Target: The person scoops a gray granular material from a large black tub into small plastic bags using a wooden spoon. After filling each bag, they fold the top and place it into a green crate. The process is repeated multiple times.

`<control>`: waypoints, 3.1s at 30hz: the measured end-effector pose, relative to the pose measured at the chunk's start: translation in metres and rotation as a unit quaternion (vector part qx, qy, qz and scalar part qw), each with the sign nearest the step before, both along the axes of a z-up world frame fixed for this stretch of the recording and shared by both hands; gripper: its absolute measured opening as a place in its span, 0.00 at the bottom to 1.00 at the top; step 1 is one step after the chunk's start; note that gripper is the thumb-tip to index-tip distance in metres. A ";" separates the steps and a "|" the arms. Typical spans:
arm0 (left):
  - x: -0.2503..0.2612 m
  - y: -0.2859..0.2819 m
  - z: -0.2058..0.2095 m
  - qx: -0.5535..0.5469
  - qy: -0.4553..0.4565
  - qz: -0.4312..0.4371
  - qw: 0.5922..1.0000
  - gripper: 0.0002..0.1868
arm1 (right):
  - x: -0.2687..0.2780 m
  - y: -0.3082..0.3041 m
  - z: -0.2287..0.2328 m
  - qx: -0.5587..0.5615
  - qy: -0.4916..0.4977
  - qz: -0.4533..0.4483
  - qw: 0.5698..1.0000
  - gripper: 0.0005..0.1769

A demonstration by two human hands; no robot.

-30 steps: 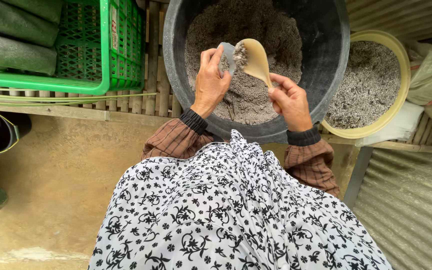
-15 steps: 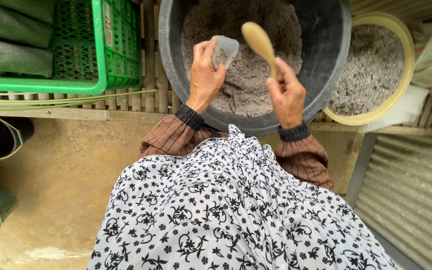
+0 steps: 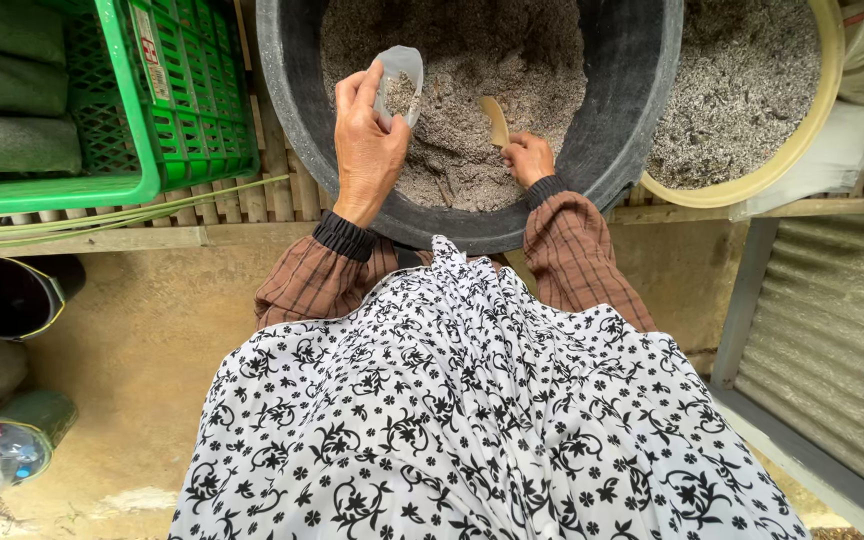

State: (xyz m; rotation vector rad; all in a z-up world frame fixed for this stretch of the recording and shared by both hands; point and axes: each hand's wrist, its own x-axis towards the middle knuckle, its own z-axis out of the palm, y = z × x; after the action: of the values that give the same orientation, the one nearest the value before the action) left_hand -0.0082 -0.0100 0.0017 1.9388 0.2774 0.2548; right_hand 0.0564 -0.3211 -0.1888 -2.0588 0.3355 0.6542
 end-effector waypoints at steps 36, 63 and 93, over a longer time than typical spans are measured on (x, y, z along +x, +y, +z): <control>0.011 -0.002 0.007 -0.032 0.021 0.035 0.999 0.36 | -0.056 0.131 0.279 0.107 -0.201 0.170 0.959 0.31; 0.005 0.003 -0.004 -0.006 0.009 0.028 1.000 0.32 | -0.003 0.016 0.078 0.222 0.106 -0.143 0.959 0.21; 0.011 -0.003 -0.003 -0.020 -0.017 0.039 0.999 0.35 | -0.053 0.124 0.266 -0.093 -0.361 0.245 0.895 0.27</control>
State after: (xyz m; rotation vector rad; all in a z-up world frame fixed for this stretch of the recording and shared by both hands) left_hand 0.0023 -0.0131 -0.0017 1.8837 0.3331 0.3306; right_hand 0.0031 -0.1972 0.0771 -2.4221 -0.5890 0.0942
